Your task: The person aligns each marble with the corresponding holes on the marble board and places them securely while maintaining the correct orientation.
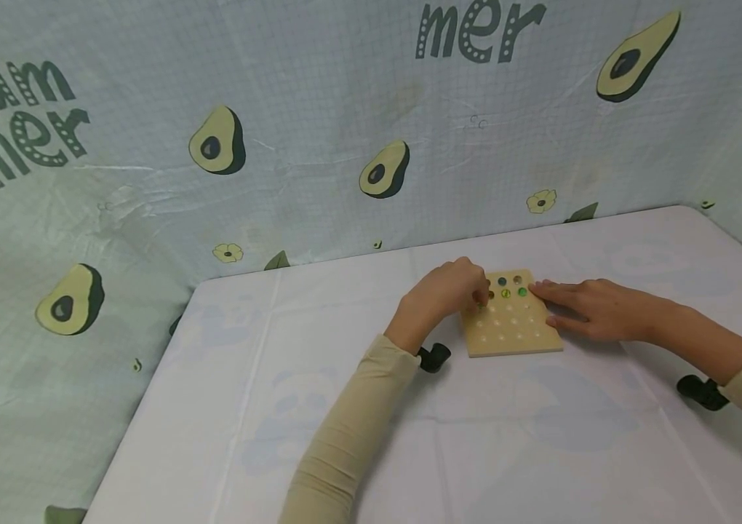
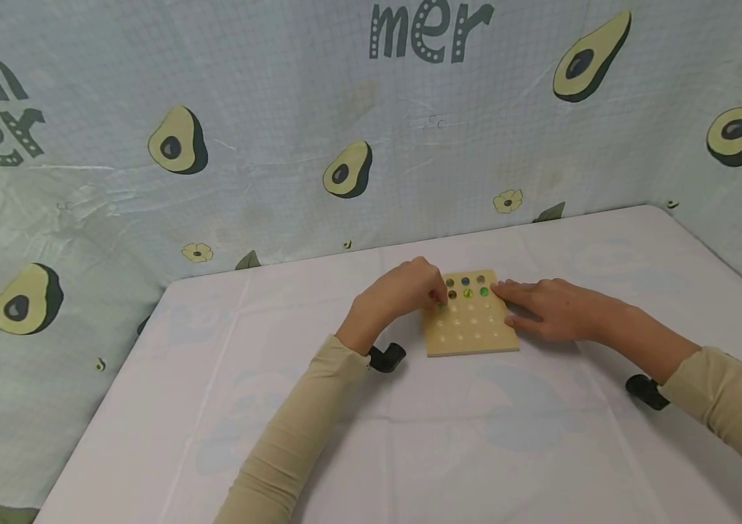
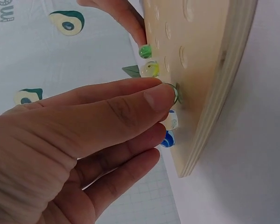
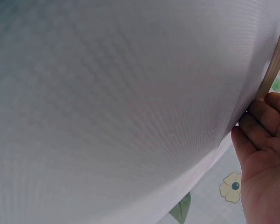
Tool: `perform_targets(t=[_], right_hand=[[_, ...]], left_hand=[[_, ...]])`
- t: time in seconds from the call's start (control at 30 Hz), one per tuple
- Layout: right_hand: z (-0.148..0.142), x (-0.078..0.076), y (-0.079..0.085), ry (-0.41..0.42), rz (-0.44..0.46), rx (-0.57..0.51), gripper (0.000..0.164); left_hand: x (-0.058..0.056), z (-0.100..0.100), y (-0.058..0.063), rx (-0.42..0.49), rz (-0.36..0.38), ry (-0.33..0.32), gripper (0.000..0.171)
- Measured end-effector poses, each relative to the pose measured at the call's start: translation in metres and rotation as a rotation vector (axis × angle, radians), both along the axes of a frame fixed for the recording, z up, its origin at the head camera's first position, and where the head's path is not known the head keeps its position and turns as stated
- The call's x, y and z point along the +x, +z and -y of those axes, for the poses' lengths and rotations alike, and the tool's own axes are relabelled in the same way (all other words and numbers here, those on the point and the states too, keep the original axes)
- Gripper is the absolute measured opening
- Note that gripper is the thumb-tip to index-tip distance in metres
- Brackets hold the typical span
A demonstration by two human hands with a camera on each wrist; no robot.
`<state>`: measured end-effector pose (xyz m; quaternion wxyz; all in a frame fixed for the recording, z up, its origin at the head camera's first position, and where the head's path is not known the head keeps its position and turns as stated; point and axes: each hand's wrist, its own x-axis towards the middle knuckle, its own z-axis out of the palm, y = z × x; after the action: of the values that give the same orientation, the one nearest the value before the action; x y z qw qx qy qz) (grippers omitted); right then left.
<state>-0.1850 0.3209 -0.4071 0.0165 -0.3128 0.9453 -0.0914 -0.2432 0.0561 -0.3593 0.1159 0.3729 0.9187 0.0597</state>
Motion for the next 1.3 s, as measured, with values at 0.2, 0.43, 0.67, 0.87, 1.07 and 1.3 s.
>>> perform_targets(t=[0.2, 0.43, 0.67, 0.87, 1.07, 1.3], right_hand=[[0.0, 0.0, 0.0, -0.005, 0.005, -0.002, 0.059], [0.0, -0.001, 0.001, -0.015, 0.014, 0.012, 0.06], [-0.002, 0.0, 0.001, -0.021, 0.009, 0.004, 0.061], [0.0, -0.001, -0.001, -0.014, 0.009, 0.006, 0.061], [0.0, 0.0, 0.001, -0.014, 0.006, 0.007, 0.06], [0.001, 0.0, 0.001, -0.025, 0.023, 0.008, 0.061]], left_hand=[[0.0, 0.006, 0.002, 0.038, -0.02, -0.021, 0.025], [-0.008, 0.04, 0.009, 0.092, -0.027, -0.02, 0.025], [-0.016, 0.075, 0.012, 0.103, 0.006, -0.031, 0.028], [-0.015, 0.106, 0.008, 0.081, 0.034, -0.01, 0.027], [-0.014, 0.131, 0.0, 0.111, 0.056, 0.024, 0.021], [-0.005, 0.142, -0.007, 0.139, 0.057, 0.03, 0.019]])
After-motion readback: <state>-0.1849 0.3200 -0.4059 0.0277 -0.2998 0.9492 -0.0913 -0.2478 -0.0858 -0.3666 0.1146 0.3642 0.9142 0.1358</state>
